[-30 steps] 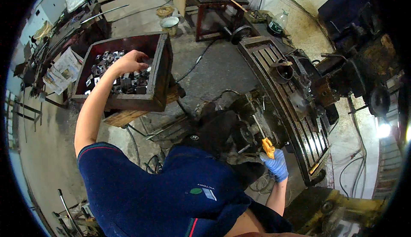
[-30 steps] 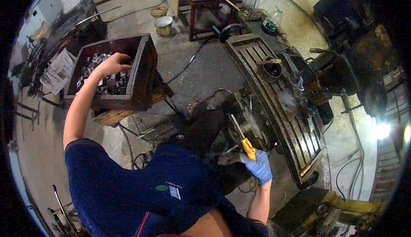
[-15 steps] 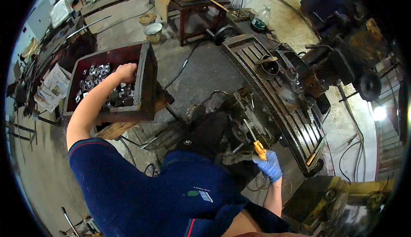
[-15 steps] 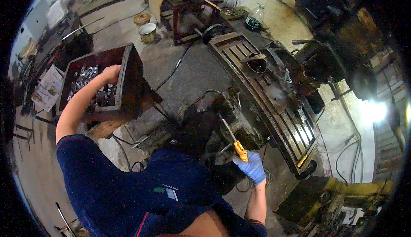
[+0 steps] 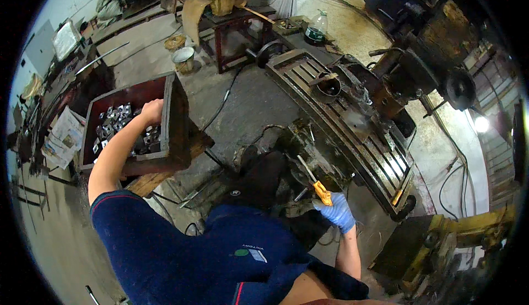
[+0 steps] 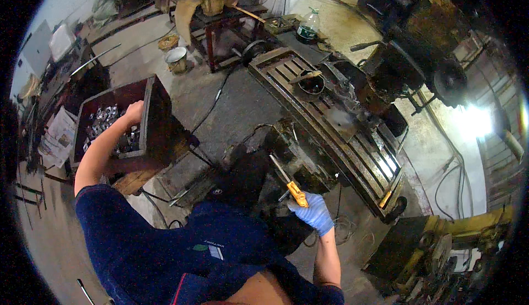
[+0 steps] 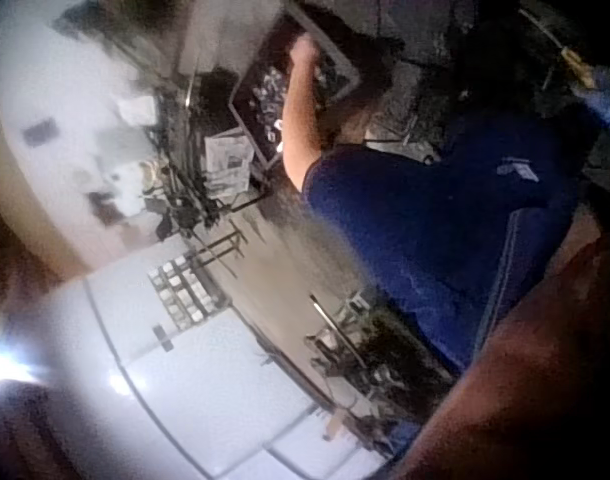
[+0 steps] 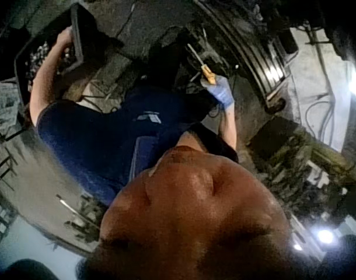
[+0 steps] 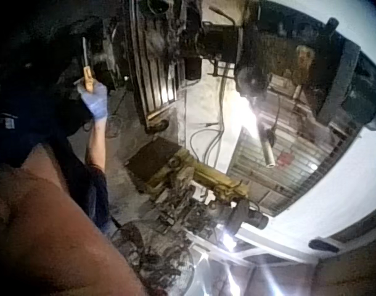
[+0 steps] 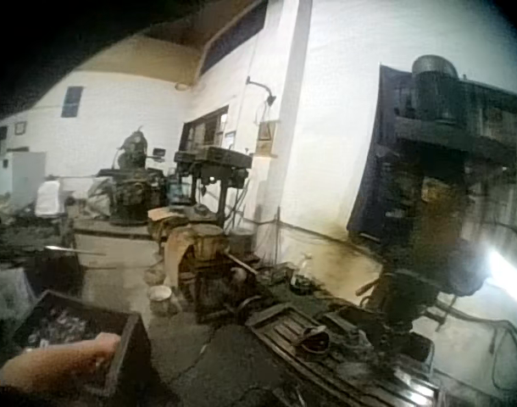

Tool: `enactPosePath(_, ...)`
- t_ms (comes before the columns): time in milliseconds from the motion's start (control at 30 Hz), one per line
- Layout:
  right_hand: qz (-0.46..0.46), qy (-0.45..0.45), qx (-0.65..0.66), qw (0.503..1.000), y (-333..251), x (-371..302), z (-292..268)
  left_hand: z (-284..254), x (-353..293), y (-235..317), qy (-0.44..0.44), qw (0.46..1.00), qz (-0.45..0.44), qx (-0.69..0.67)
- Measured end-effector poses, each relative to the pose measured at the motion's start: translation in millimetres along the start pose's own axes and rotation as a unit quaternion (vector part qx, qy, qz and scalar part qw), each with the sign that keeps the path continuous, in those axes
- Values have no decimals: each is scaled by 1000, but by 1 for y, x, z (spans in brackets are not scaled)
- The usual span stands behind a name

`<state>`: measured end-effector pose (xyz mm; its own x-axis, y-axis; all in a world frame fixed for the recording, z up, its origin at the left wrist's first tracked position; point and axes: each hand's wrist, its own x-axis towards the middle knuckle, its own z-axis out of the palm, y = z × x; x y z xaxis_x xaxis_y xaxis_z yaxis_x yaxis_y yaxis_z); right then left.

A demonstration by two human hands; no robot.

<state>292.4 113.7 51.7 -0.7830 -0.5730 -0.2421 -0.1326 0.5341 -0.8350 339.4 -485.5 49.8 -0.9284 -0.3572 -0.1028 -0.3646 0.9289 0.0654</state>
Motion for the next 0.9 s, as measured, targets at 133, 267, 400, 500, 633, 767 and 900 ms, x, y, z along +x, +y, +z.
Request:
enactPosePath(133,-17,18,-9,1000,9,-6,-2,-43,-15,5,120,992,-19,29)
enactPosePath(267,-39,25,-54,997,11,-7,-6,-122,-33,39,187,857,-45,-477)
enactPosePath(400,-65,40,-83,994,-28,5,-6,-152,-47,150,237,754,139,-597)
enactPosePath(500,-53,66,-152,985,-53,4,-11,-110,-48,242,83,686,227,-686)
enactPosePath(633,42,56,-264,962,-40,3,-17,4,-20,336,-132,639,188,-734)
enactPosePath(767,181,53,-304,934,-8,-18,-30,68,-2,392,-281,618,122,-724)
enactPosePath(900,175,67,-284,940,20,-34,-37,89,22,421,-296,660,148,-675)
